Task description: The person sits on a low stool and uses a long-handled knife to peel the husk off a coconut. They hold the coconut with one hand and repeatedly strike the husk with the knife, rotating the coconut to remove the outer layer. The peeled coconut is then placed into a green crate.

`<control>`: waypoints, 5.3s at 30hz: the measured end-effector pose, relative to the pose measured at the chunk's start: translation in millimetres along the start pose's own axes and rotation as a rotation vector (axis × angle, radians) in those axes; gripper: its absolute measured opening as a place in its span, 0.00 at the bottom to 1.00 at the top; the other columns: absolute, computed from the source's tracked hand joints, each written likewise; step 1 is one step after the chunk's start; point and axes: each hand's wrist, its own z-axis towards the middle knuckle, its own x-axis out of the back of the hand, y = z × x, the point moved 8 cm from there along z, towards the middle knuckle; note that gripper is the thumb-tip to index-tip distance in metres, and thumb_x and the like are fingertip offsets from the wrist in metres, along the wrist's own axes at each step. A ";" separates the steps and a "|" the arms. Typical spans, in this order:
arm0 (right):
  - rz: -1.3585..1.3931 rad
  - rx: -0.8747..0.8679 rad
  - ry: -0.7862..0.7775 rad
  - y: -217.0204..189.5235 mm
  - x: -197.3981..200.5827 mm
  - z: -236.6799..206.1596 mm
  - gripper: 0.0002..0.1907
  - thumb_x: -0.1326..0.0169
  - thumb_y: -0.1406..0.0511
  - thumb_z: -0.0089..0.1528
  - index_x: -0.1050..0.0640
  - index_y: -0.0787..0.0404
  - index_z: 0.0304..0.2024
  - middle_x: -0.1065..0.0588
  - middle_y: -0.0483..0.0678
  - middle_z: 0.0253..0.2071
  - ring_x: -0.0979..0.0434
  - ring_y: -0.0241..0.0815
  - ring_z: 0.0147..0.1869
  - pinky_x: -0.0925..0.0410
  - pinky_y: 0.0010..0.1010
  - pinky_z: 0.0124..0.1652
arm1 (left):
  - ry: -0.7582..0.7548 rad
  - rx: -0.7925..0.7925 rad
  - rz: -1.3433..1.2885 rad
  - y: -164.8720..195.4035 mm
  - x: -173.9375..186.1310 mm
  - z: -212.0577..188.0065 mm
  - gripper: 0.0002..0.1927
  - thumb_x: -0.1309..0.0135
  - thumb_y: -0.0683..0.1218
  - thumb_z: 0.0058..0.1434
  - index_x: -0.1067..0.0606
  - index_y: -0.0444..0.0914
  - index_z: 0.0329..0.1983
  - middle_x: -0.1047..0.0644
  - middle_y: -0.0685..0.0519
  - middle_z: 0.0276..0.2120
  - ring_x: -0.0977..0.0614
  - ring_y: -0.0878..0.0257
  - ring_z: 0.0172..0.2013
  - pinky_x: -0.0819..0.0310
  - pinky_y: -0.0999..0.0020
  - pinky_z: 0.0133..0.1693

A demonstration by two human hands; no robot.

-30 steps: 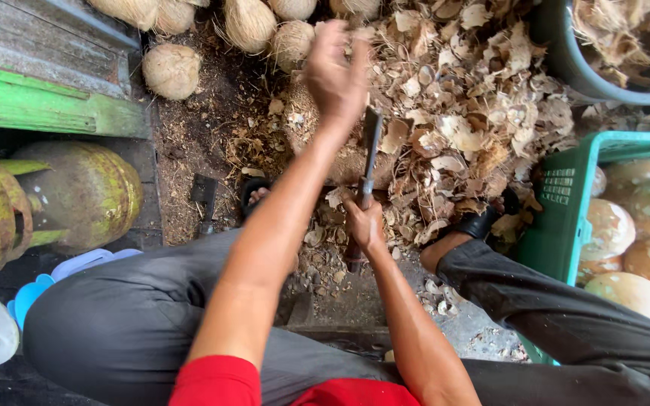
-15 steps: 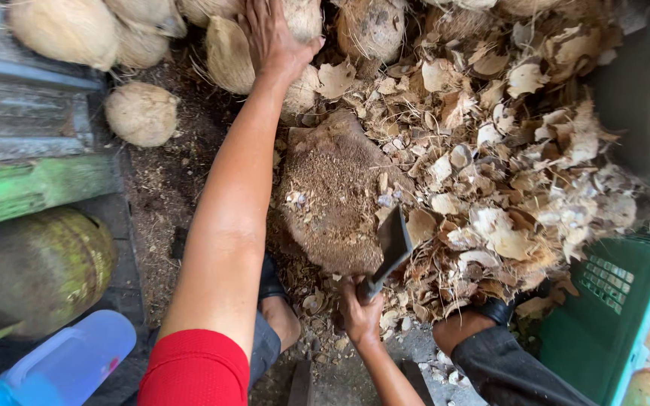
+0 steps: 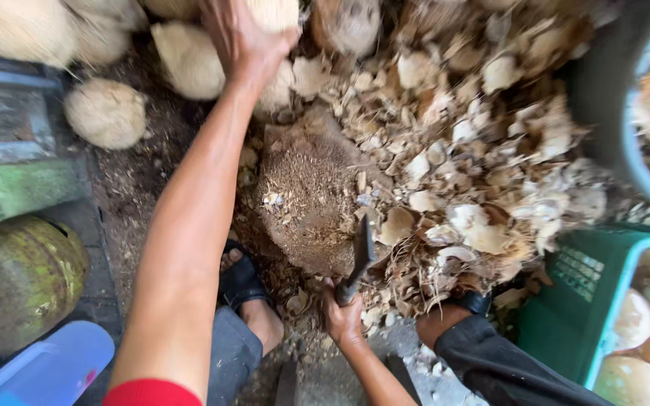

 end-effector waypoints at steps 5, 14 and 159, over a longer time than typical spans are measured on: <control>-0.314 0.066 -0.020 -42.6 -4.8 12.2 0.12 0.43 0.62 0.66 0.25 0.63 0.31 0.31 0.41 0.24 0.37 0.32 0.27 0.39 0.29 0.27 | 0.005 0.072 -0.175 47.7 88.4 -19.9 0.57 0.18 0.51 0.37 0.43 0.39 0.64 0.31 0.40 0.56 0.30 0.45 0.61 0.38 0.44 0.65; -0.570 -0.084 -0.155 -142.7 -1.6 12.5 0.18 0.50 0.50 0.66 0.26 0.57 0.44 0.28 0.45 0.26 0.33 0.35 0.23 0.32 0.35 0.26 | -0.444 0.484 -0.021 71.5 108.7 -141.5 0.52 0.20 0.59 0.24 0.33 0.46 0.54 0.28 0.49 0.51 0.26 0.54 0.52 0.24 0.52 0.50; 0.095 0.633 -0.163 -293.5 32.1 -32.8 0.17 0.47 0.66 0.68 0.32 0.56 0.24 0.32 0.42 0.17 0.36 0.32 0.15 0.37 0.26 0.15 | -0.176 0.448 -0.062 106.8 92.1 -194.5 0.18 0.55 0.62 0.65 0.24 0.48 0.44 0.24 0.52 0.42 0.22 0.57 0.39 0.28 0.62 0.32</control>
